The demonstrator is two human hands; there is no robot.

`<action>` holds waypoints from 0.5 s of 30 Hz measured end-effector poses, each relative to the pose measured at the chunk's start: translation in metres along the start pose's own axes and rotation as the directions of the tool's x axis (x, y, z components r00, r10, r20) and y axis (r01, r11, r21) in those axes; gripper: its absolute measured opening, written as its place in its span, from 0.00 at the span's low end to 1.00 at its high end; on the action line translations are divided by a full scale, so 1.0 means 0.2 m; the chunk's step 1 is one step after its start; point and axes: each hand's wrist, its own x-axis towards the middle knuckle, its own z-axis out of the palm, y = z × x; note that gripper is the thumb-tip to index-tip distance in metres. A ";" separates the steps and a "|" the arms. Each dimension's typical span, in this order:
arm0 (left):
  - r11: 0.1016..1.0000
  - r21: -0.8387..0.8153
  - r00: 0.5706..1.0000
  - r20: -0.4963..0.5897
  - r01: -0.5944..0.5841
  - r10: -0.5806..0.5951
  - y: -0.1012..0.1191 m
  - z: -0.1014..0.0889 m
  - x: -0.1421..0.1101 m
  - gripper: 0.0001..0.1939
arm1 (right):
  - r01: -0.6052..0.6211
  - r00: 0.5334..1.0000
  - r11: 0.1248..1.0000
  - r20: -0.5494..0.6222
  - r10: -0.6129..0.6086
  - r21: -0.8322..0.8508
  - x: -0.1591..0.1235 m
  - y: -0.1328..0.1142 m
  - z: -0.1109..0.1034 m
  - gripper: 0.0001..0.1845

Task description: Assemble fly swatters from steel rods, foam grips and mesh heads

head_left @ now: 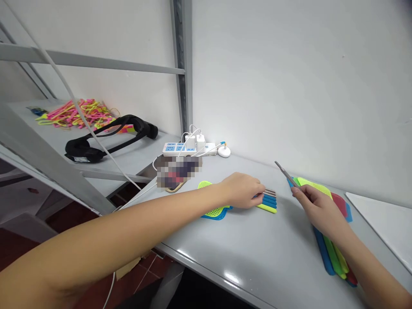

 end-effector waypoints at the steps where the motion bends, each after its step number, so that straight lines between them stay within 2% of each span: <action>1: 1.000 0.006 1.000 0.007 0.004 -0.004 0.00 0.00 -0.02 0.13 | -0.005 1.000 1.000 -0.001 0.005 0.000 -0.01 0.00 0.00 0.26; 6: 0.999 0.039 0.999 0.048 -0.011 0.009 0.04 0.03 -0.09 0.11 | -0.005 1.000 1.000 0.004 0.005 0.005 -0.03 0.01 0.00 0.26; 11: 0.997 0.077 0.997 0.078 -0.024 0.018 0.06 0.06 -0.10 0.10 | -0.028 1.000 1.000 0.007 0.029 -0.009 -0.03 0.01 0.01 0.25; 15: 0.995 0.095 0.994 0.106 -0.006 -0.004 0.05 0.05 -0.11 0.10 | -0.023 1.000 1.000 -0.007 0.023 -0.001 -0.05 -0.01 0.01 0.25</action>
